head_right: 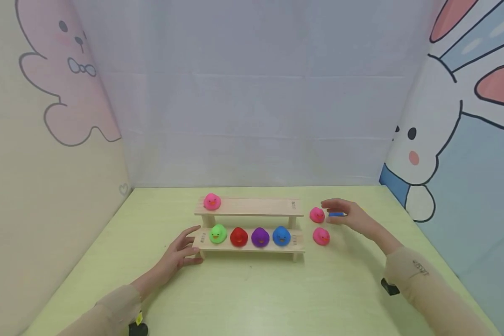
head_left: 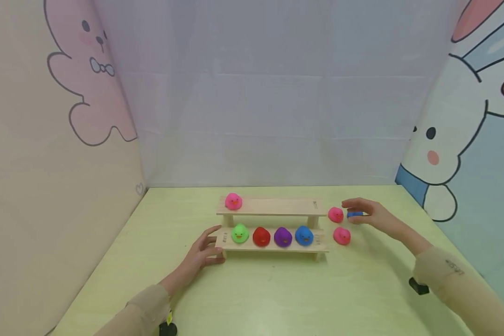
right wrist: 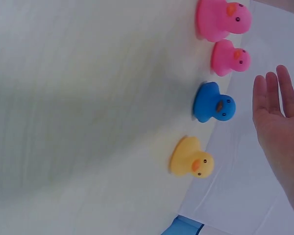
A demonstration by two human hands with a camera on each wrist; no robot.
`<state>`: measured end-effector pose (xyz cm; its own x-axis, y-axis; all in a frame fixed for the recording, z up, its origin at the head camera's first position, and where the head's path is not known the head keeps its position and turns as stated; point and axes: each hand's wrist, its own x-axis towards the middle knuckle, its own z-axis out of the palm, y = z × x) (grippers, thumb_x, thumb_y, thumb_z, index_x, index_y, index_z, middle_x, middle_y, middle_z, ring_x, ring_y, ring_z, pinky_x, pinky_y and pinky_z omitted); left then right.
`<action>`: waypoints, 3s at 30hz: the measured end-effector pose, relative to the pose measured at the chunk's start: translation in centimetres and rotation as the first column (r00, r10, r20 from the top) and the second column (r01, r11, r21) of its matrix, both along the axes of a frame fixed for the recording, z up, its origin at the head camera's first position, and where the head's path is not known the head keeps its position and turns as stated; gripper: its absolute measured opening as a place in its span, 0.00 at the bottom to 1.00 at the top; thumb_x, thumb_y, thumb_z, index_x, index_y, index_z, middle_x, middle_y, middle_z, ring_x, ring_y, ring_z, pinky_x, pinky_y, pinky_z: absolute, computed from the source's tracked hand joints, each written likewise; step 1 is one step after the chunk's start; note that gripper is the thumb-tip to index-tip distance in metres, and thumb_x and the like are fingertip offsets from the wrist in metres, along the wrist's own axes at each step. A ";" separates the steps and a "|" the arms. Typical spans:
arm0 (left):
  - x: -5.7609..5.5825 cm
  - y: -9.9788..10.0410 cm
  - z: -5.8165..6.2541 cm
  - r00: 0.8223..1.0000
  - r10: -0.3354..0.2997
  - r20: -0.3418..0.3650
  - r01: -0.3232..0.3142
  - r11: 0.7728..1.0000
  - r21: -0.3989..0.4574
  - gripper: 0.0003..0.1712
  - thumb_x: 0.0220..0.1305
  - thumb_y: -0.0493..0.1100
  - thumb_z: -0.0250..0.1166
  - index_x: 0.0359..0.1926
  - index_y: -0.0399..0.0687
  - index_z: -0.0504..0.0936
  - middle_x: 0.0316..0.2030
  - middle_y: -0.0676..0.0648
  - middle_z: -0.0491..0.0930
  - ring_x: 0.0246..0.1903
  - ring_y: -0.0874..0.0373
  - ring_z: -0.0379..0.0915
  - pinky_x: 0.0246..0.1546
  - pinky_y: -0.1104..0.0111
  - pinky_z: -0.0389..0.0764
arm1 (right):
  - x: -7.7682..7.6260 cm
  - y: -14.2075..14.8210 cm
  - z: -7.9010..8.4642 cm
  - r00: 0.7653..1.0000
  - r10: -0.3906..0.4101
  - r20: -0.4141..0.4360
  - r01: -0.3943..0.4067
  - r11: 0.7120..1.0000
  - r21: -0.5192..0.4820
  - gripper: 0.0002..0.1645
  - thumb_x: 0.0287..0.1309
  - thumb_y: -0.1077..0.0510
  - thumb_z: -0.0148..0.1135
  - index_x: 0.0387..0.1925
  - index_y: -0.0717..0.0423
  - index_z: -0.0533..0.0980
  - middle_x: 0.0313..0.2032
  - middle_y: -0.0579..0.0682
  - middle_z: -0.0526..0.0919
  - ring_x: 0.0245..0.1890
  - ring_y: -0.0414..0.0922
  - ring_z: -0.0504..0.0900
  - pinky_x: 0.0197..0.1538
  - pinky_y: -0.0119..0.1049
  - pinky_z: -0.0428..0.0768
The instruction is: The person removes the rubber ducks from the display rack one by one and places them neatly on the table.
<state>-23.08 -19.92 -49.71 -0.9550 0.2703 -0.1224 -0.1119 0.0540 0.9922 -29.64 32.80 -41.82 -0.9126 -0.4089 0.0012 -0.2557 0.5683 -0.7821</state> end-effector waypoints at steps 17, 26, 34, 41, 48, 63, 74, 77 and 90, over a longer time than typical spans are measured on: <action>-0.2 0.0 -0.2 1.000 -0.003 -0.005 0.003 1.000 0.006 0.39 0.68 0.41 0.62 0.75 0.60 0.55 0.66 0.33 0.64 0.51 0.55 0.79 0.51 0.56 0.86 | -2.9 -5.8 5.1 0.994 0.024 -0.103 -0.035 0.993 -0.109 0.30 0.68 0.51 0.59 0.68 0.52 0.67 0.67 0.59 0.72 0.64 0.47 0.74 0.63 0.41 0.80; 0.0 0.1 -0.1 1.000 -0.006 -0.012 0.006 1.000 0.010 0.39 0.69 0.40 0.61 0.75 0.58 0.55 0.65 0.34 0.64 0.50 0.55 0.79 0.51 0.56 0.86 | -3.7 -9.8 6.1 0.985 0.120 -0.125 -0.144 0.967 -0.211 0.31 0.66 0.56 0.62 0.68 0.58 0.68 0.66 0.61 0.72 0.65 0.53 0.74 0.56 0.22 0.78; -0.1 0.1 -0.1 1.000 0.002 -0.007 -0.002 1.000 0.003 0.39 0.68 0.40 0.61 0.75 0.59 0.55 0.66 0.34 0.65 0.51 0.55 0.79 0.51 0.56 0.86 | -4.4 -13.9 6.9 0.976 0.171 -0.131 -0.199 0.951 -0.239 0.31 0.64 0.57 0.63 0.67 0.57 0.69 0.67 0.59 0.72 0.67 0.58 0.71 0.62 0.39 0.81; -0.3 0.1 -0.1 1.000 -0.007 -0.011 0.007 1.000 0.000 0.39 0.69 0.40 0.61 0.75 0.60 0.55 0.65 0.34 0.65 0.51 0.54 0.80 0.51 0.55 0.86 | -4.9 -18.0 7.2 0.971 0.191 -0.146 -0.224 0.939 -0.260 0.31 0.63 0.59 0.64 0.66 0.57 0.70 0.66 0.58 0.73 0.66 0.56 0.73 0.64 0.50 0.79; -0.3 0.2 -0.2 1.000 -0.006 -0.002 0.006 1.000 0.007 0.39 0.69 0.40 0.61 0.75 0.60 0.55 0.65 0.34 0.65 0.51 0.55 0.79 0.51 0.55 0.86 | -5.2 -22.2 7.1 0.964 0.207 -0.167 -0.250 0.917 -0.310 0.31 0.62 0.61 0.65 0.66 0.56 0.71 0.66 0.58 0.74 0.66 0.56 0.73 0.67 0.52 0.75; -0.4 0.3 -0.3 1.000 -0.012 0.000 0.012 1.000 0.008 0.39 0.69 0.40 0.61 0.75 0.59 0.55 0.66 0.34 0.65 0.52 0.55 0.79 0.51 0.56 0.86 | -4.6 -28.4 5.2 0.956 0.227 -0.186 -0.283 0.880 -0.382 0.30 0.61 0.62 0.65 0.65 0.56 0.71 0.66 0.55 0.74 0.66 0.53 0.73 0.69 0.51 0.74; -0.5 0.5 -0.5 1.000 -0.014 -0.001 0.014 1.000 0.008 0.39 0.68 0.40 0.61 0.75 0.59 0.55 0.66 0.33 0.64 0.52 0.54 0.79 0.51 0.55 0.86 | -4.4 -29.1 3.3 0.958 0.249 -0.141 -0.283 0.893 -0.349 0.29 0.62 0.62 0.64 0.65 0.57 0.71 0.65 0.54 0.75 0.66 0.54 0.72 0.69 0.50 0.74; -0.6 0.6 -0.5 1.000 -0.014 0.000 0.014 1.000 0.004 0.39 0.68 0.40 0.61 0.75 0.59 0.55 0.66 0.33 0.64 0.52 0.54 0.79 0.51 0.56 0.86 | -4.4 -29.0 3.1 0.963 0.243 -0.120 -0.269 0.904 -0.332 0.29 0.62 0.61 0.64 0.65 0.56 0.71 0.65 0.54 0.75 0.67 0.53 0.71 0.69 0.49 0.74; -0.5 0.7 -0.3 1.000 -0.016 0.010 0.017 1.000 -0.007 0.39 0.68 0.42 0.61 0.75 0.60 0.55 0.66 0.34 0.65 0.53 0.54 0.79 0.52 0.56 0.86 | -4.0 -28.7 2.1 0.973 0.227 -0.050 -0.231 0.925 -0.300 0.27 0.62 0.58 0.65 0.63 0.53 0.73 0.64 0.56 0.75 0.62 0.57 0.78 0.63 0.44 0.80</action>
<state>-23.57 -19.26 -50.00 -0.9491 0.2851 -0.1340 -0.1210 0.0627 0.9907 -33.62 4.15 -39.74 -0.7932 -0.5851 0.1691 -0.3627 0.2307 -0.9029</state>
